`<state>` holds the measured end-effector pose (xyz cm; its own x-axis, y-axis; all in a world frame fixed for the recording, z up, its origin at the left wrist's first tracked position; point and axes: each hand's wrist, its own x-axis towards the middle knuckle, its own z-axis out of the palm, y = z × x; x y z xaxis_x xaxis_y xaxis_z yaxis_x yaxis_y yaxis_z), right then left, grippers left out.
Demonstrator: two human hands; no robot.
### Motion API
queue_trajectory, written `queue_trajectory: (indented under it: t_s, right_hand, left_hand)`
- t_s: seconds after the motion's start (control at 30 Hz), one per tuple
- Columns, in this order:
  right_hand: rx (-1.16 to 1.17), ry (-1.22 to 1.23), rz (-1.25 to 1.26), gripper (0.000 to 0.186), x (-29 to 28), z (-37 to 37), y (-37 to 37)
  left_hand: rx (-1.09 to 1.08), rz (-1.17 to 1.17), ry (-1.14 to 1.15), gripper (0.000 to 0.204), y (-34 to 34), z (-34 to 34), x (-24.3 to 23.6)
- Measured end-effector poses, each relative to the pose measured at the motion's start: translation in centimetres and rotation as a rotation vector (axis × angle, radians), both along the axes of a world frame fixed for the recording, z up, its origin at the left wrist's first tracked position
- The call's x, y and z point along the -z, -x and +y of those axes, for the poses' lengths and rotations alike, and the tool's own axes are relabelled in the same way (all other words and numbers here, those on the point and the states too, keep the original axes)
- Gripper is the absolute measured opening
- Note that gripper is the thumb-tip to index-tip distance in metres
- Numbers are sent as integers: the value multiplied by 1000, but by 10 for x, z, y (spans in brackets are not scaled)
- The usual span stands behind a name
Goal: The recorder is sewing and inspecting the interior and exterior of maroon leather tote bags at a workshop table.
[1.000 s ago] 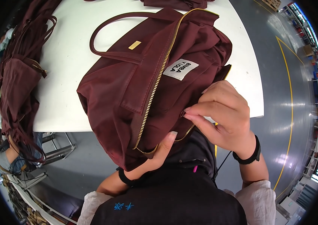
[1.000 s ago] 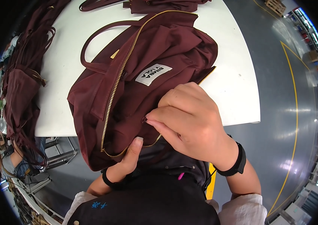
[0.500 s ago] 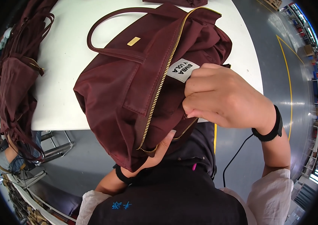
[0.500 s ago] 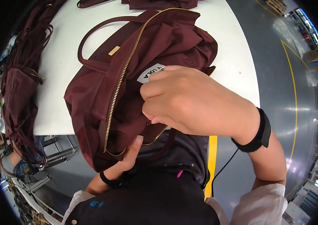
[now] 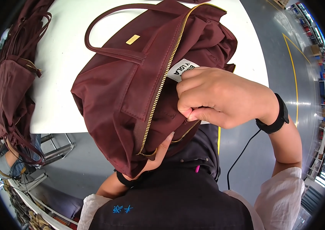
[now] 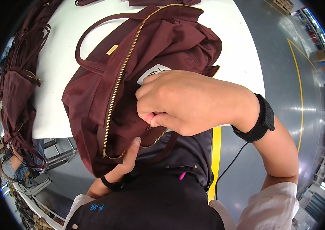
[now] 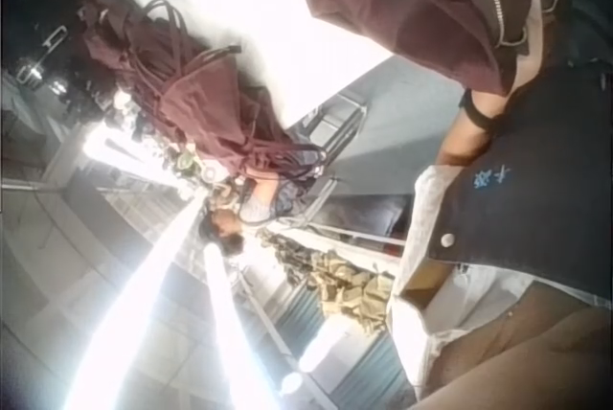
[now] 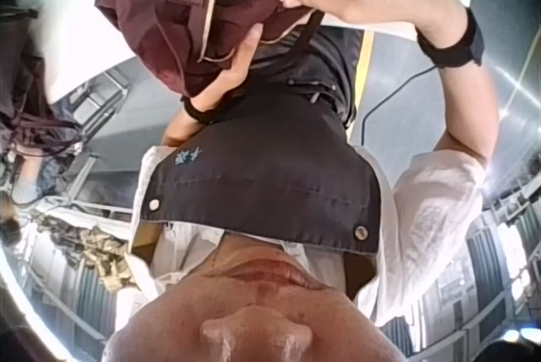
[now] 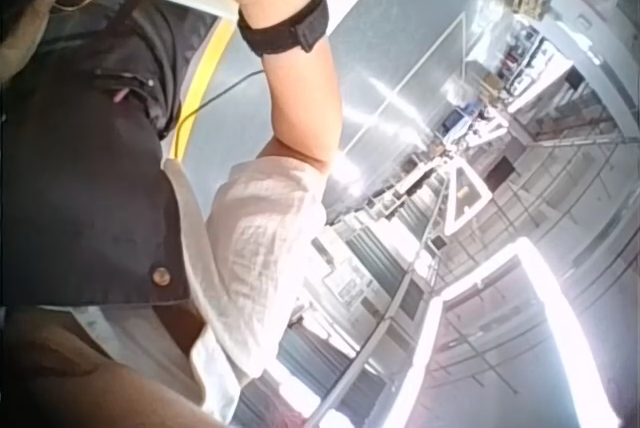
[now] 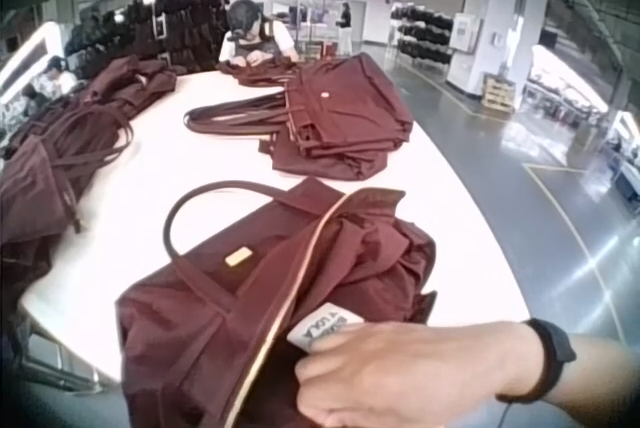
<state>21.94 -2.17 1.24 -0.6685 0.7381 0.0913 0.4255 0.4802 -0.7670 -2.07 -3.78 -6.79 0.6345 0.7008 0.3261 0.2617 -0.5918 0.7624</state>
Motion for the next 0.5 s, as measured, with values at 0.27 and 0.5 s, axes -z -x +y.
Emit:
queue_trajectory:
  t_s: [0.27, 0.5]
  right_hand:
    - [121, -149, -126, 8, 0, -16, 1]
    - [323, -196, 43, 14, 6, -30, -2]
  left_hand:
    - [-6, -14, -120, 28, -2, 6, -3]
    - [-11, -71, 15, 28, 0, 1, 3]
